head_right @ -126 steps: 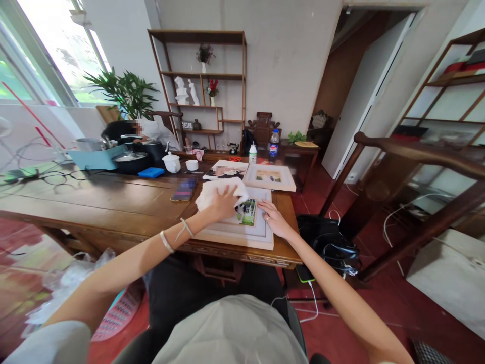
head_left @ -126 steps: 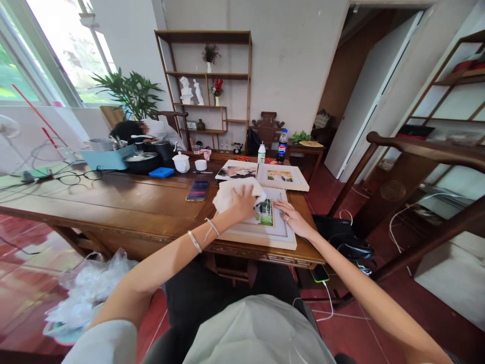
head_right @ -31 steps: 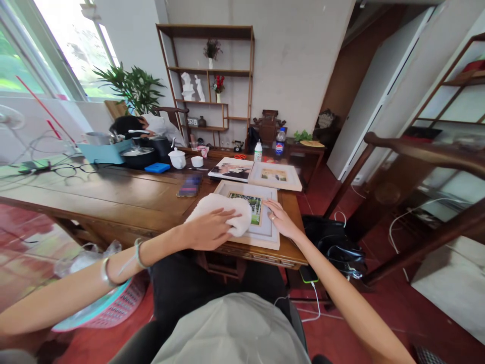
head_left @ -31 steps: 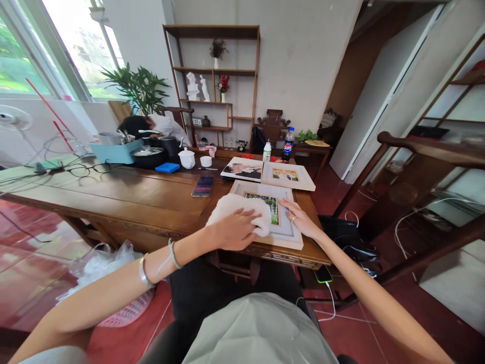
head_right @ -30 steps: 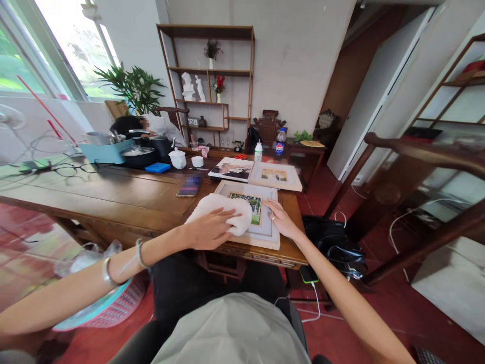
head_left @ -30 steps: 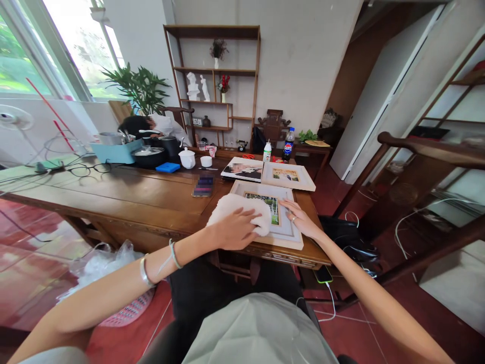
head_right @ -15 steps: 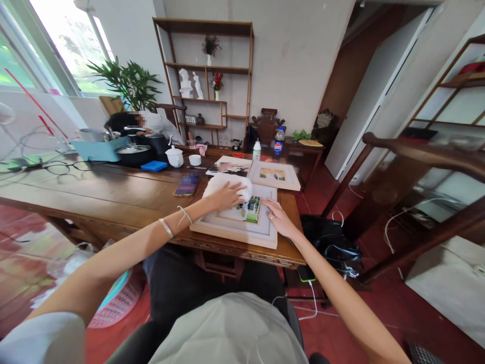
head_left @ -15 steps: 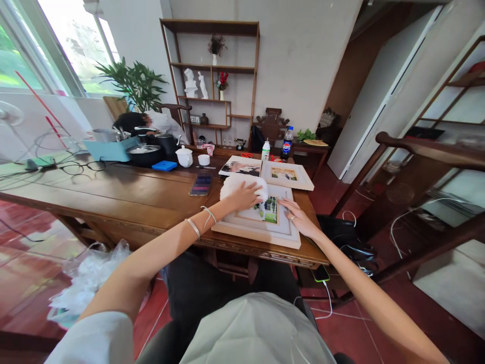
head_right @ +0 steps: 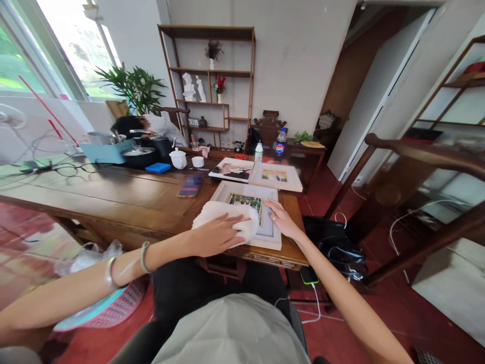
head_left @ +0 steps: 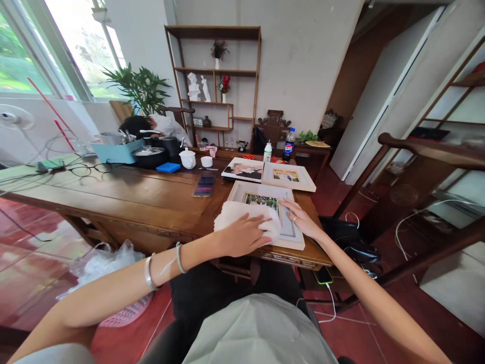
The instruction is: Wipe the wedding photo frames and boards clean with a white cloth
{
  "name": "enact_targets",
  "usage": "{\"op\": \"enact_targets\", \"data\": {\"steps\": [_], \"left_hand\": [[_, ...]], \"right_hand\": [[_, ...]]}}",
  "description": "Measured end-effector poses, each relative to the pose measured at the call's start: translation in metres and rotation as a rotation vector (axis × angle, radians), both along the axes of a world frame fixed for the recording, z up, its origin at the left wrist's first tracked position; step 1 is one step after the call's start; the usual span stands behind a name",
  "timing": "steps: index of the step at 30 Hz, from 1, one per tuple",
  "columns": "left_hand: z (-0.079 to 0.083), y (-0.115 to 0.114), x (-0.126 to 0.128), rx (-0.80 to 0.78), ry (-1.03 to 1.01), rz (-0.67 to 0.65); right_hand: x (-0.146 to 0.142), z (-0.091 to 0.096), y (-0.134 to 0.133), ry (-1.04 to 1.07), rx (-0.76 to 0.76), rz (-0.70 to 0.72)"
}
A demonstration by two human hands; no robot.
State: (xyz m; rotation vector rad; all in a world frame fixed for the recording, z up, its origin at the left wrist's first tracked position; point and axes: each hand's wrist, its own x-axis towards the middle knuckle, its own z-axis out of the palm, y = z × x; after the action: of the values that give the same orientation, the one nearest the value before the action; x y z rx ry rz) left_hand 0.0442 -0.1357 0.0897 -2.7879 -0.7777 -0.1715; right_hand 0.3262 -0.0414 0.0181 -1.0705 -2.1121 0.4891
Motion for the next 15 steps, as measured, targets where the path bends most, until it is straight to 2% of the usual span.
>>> {"op": "enact_targets", "data": {"steps": [3,8,10,12,15], "left_hand": [[-0.009,0.027,0.003,0.043,-0.011,0.118],[-0.012,0.108,0.006,0.114,-0.055,0.357],[-0.012,0.134,0.008,0.148,-0.053,0.351],[-0.010,0.149,0.011,0.146,-0.004,0.292],[-0.003,0.143,0.019,0.066,0.091,0.180]], "right_hand": [[0.001,0.001,0.000,-0.016,0.007,0.023],[0.003,0.001,0.001,-0.026,0.017,0.063],[0.004,0.001,0.002,-0.027,0.011,0.066],[0.004,0.001,0.002,-0.029,0.004,0.068],[0.004,0.001,0.001,-0.033,0.005,0.058]]}}
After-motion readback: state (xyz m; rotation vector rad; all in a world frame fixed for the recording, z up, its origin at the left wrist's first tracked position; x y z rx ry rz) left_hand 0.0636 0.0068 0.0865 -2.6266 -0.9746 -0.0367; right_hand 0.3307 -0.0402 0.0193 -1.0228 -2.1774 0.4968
